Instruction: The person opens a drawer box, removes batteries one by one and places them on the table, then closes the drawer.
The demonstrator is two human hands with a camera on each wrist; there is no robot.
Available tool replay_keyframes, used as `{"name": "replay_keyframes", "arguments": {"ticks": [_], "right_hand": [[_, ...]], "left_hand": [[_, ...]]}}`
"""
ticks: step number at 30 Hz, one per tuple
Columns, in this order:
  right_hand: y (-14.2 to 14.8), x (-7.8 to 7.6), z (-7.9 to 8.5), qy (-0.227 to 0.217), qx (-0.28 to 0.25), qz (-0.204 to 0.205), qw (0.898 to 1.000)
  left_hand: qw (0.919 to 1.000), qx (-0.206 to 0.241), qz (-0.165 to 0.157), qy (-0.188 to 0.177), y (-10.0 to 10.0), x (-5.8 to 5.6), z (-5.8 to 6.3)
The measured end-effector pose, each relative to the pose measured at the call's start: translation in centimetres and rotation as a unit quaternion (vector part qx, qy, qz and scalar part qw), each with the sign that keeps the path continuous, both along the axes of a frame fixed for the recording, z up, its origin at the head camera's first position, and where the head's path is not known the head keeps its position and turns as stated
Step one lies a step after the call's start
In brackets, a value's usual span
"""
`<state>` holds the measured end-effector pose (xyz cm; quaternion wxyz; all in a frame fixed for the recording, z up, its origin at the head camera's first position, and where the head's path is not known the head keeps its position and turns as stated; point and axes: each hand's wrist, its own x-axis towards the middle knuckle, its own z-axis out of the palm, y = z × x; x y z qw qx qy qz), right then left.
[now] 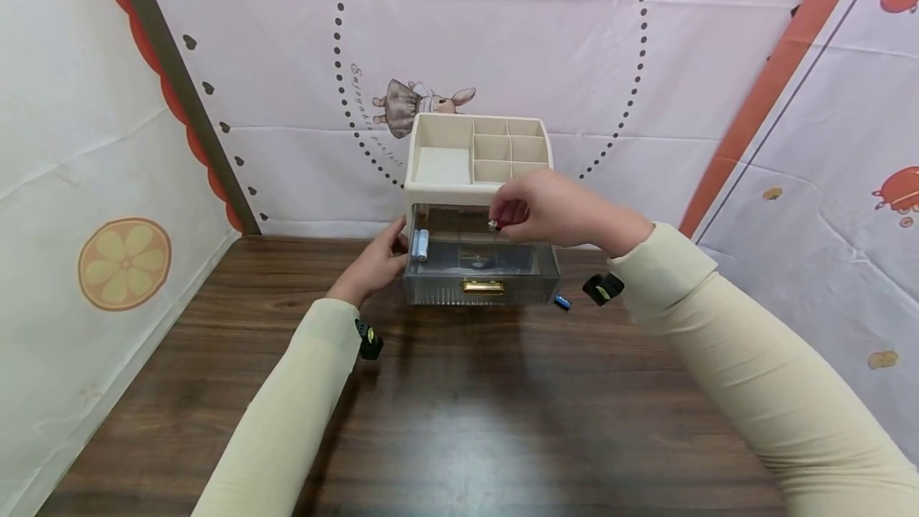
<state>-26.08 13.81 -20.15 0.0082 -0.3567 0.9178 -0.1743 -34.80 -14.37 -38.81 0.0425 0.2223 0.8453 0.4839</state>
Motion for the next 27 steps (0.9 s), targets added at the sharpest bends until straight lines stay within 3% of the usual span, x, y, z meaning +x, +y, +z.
{"name": "replay_keyframes", "arguments": {"ticks": [16,27], "right_hand": [[2.5,0.2,0.1,-0.017,-0.007,-0.025,1.0],[4.0,0.3,-0.1,-0.028,-0.023,-0.038,0.999]], "left_hand": [[1.0,0.003,0.0,-0.006,0.0,-0.4,-0.3],[1.0,-0.007,0.001,-0.007,0.0,0.0,0.0]]}}
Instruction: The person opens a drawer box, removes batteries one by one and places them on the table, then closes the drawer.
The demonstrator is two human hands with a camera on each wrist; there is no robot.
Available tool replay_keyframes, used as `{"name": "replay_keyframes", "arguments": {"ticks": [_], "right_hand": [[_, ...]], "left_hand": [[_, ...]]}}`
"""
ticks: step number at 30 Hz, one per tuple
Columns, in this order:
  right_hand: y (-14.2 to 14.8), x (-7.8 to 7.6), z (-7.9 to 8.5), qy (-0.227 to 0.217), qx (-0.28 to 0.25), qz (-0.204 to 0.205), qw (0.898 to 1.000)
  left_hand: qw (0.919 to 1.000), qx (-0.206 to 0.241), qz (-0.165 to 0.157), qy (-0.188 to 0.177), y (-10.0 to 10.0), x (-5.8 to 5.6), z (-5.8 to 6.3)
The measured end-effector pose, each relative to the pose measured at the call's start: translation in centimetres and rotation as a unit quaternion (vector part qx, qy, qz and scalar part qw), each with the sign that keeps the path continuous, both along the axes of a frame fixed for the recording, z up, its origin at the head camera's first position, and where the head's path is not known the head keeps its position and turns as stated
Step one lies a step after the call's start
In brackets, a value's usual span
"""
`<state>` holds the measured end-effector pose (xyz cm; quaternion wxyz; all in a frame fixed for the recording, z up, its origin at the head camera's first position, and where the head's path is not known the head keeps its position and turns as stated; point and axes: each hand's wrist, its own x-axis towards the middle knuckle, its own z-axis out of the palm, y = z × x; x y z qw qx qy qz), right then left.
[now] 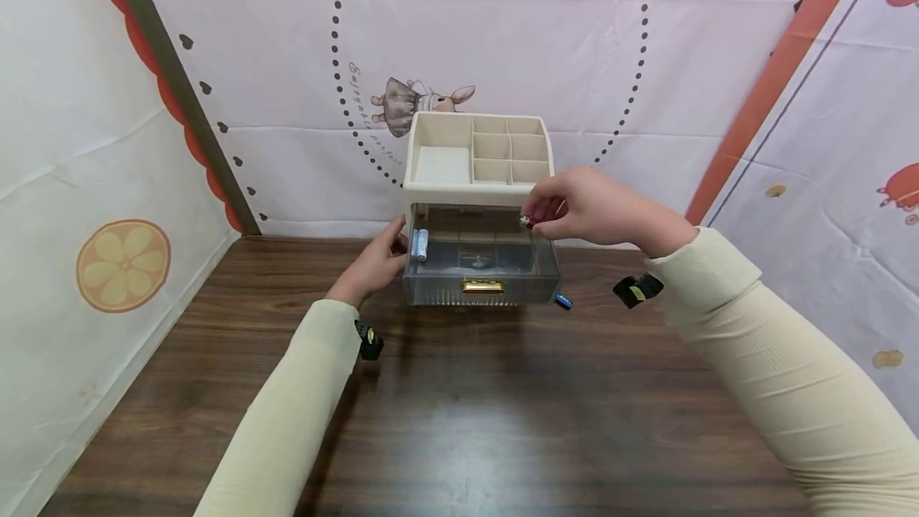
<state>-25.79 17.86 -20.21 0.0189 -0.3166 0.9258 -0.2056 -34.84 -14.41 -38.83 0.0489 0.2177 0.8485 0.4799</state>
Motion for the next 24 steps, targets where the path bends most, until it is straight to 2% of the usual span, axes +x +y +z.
{"name": "replay_keyframes", "arguments": {"ticks": [4,6,7,11,13,24], "right_hand": [[0.6,-0.1,-0.1,0.005,0.0,-0.004,1.0],[0.9,-0.1,-0.1,0.004,-0.003,-0.009,1.0],[1.0,-0.1,-0.1,0.002,-0.004,-0.013,1.0],[1.7,0.0,-0.2,-0.002,-0.009,-0.031,0.999],[2.1,0.1,-0.3,-0.004,-0.01,-0.038,0.999],[3.9,-0.2,-1.5,-0.021,-0.046,-0.058,0.997]], "left_hand": [[1.0,-0.002,0.0,-0.001,0.0,0.1,0.3],[1.0,-0.003,-0.002,-0.004,0.2,0.7,1.2],[1.0,-0.004,-0.003,-0.007,0.2,0.7,1.2],[1.0,-0.002,-0.005,-0.008,0.3,0.6,1.1],[1.0,0.001,-0.006,-0.002,0.1,-0.1,0.2],[1.0,0.007,-0.002,-0.006,-0.1,-0.3,-0.2]]}}
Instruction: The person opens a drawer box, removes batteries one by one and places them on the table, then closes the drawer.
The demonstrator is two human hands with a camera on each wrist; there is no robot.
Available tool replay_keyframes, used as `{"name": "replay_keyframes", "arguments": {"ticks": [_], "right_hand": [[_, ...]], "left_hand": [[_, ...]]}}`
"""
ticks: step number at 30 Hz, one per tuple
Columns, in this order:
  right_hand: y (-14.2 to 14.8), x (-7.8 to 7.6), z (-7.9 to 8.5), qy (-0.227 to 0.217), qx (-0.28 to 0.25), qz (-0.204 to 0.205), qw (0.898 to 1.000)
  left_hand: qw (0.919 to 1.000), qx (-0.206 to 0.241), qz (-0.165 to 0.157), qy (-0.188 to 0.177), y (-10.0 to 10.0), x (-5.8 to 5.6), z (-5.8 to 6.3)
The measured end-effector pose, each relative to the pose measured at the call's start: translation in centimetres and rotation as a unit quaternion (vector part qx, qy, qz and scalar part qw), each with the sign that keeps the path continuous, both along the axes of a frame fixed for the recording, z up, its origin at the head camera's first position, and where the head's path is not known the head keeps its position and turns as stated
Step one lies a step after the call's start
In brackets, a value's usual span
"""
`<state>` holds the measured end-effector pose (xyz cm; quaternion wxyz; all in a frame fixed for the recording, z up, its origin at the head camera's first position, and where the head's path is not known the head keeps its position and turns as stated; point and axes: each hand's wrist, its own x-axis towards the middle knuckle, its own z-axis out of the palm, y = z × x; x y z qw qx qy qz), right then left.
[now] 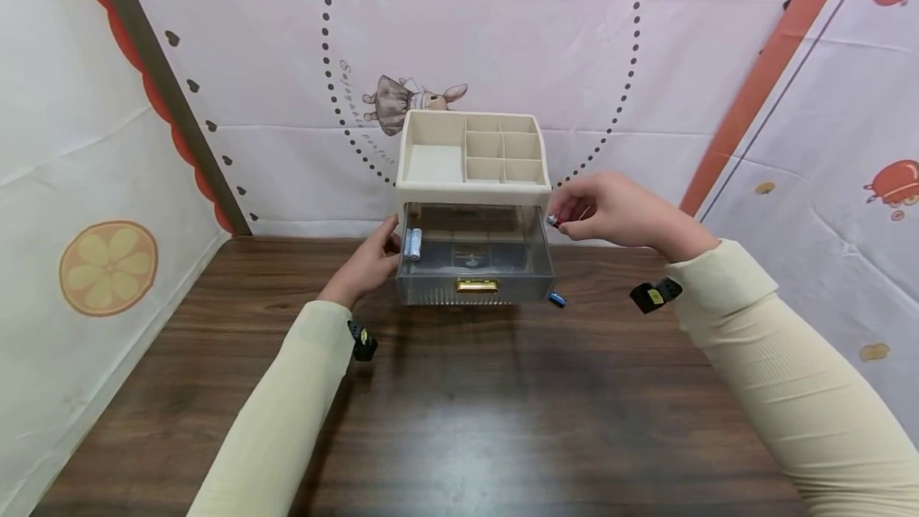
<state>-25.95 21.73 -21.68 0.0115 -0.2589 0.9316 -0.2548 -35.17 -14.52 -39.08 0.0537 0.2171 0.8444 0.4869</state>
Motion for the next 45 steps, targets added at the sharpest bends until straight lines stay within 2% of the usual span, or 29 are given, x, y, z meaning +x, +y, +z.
{"name": "replay_keyframes", "arguments": {"ticks": [5,9,12,14,22,28,35,36,41,43,44,45], "right_hand": [[0.6,-0.3,-0.6,-0.011,-0.008,-0.016,1.0],[1.2,-0.5,-1.1,-0.019,-0.008,-0.032,0.999],[1.6,-0.7,-1.7,-0.025,-0.011,-0.041,0.999],[1.9,-0.7,-2.2,-0.028,-0.015,-0.043,0.999],[2.9,-0.9,-4.0,-0.042,-0.018,-0.041,0.998],[3.5,-1.3,-5.4,-0.068,-0.031,-0.058,0.996],[4.1,-1.7,-6.8,-0.082,-0.038,-0.07,0.993],[4.2,-1.8,-7.0,-0.082,-0.038,-0.071,0.993],[4.6,-2.2,-8.0,-0.087,-0.039,-0.078,0.992],[4.8,-2.3,-8.5,-0.089,-0.039,-0.079,0.992],[4.9,-2.4,-8.7,-0.091,-0.039,-0.08,0.992],[5.0,-2.5,-8.9,-0.094,-0.039,-0.082,0.992]], "left_hand": [[0.9998,0.002,0.0,-0.018,0.1,0.2,0.6],[0.9997,-0.005,-0.003,-0.023,0.4,1.4,2.3],[0.9998,-0.011,-0.005,-0.019,0.6,2.1,3.0],[0.9998,-0.011,-0.008,-0.015,0.6,2.2,3.0],[1.0,-0.006,-0.007,0.002,0.2,0.4,0.2],[0.9999,-0.012,0.001,-0.006,0.4,0.5,0.5],[0.9996,-0.016,-0.007,-0.02,0.8,2.2,2.7],[0.9996,-0.018,-0.006,-0.021,0.8,2.2,2.7],[0.9996,-0.015,0.006,-0.022,0.5,0.6,0.8],[0.9998,-0.016,0.005,-0.013,0.4,0.4,0.4],[0.9998,-0.016,0.004,-0.012,0.4,0.2,0.3],[0.9998,-0.017,0.002,-0.01,0.4,0.5,0.7]]}}
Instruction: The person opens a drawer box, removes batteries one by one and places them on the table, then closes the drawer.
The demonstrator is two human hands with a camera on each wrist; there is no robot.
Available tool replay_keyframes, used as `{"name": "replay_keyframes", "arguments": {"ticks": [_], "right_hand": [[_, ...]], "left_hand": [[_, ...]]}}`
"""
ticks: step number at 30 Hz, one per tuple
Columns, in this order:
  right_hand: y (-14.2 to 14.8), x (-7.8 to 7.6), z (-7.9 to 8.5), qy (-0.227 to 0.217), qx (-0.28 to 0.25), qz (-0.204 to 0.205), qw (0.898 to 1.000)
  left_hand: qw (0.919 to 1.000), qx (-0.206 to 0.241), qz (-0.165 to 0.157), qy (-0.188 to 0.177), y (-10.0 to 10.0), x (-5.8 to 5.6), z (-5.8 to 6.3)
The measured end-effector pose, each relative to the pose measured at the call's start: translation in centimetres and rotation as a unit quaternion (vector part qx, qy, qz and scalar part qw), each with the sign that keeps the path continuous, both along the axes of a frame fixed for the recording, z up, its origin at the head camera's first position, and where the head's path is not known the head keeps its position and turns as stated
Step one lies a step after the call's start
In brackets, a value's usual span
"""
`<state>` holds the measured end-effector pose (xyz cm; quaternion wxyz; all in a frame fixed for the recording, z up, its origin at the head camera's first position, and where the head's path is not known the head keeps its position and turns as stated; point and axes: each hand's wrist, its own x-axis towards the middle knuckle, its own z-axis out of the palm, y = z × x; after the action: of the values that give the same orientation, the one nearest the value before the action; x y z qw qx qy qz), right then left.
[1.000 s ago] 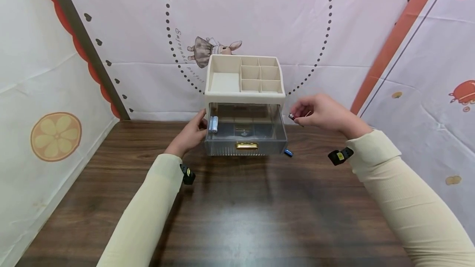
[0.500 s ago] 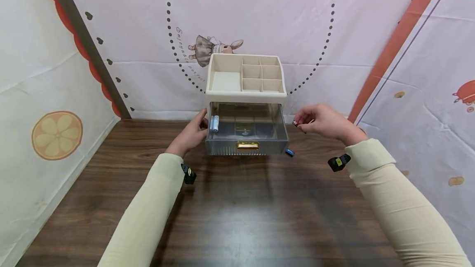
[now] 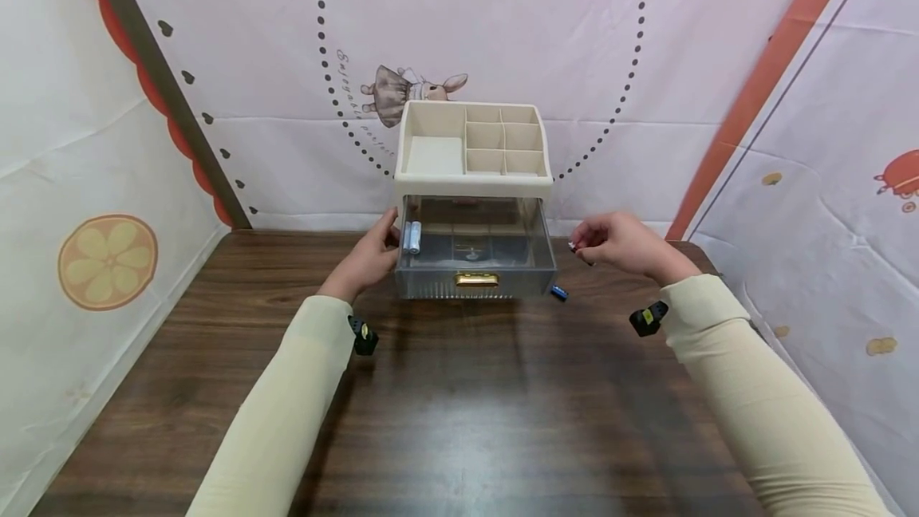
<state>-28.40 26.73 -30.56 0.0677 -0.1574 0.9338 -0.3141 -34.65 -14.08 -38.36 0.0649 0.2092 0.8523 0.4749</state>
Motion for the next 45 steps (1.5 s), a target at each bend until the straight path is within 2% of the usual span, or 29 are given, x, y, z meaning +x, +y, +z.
{"name": "replay_keyframes", "arguments": {"ticks": [6,8,18,23,36,45], "right_hand": [[0.5,-0.3,-0.9,0.0,0.003,-0.017,1.0],[0.7,-0.5,-1.3,0.006,0.005,-0.021,1.0],[1.0,-0.8,-2.9,0.022,0.017,-0.046,0.999],[1.2,-1.0,-3.7,0.025,0.011,-0.045,0.999],[1.3,-1.9,-6.2,-0.018,-0.004,-0.054,0.998],[1.5,-2.1,-7.7,-0.019,-0.003,-0.066,0.998]], "left_hand": [[1.0,0.0,-0.005,0.0,0.1,0.0,0.2],[1.0,0.005,-0.004,0.005,-0.1,-0.5,-0.5],[0.9997,0.006,-0.005,0.021,-0.1,-0.3,-0.5],[0.9997,0.003,-0.004,0.022,-0.1,-0.3,-0.4],[0.9994,0.016,0.004,0.031,-0.2,-0.4,-0.9],[0.9996,0.019,0.005,0.023,-0.1,-0.4,-0.8]]}}
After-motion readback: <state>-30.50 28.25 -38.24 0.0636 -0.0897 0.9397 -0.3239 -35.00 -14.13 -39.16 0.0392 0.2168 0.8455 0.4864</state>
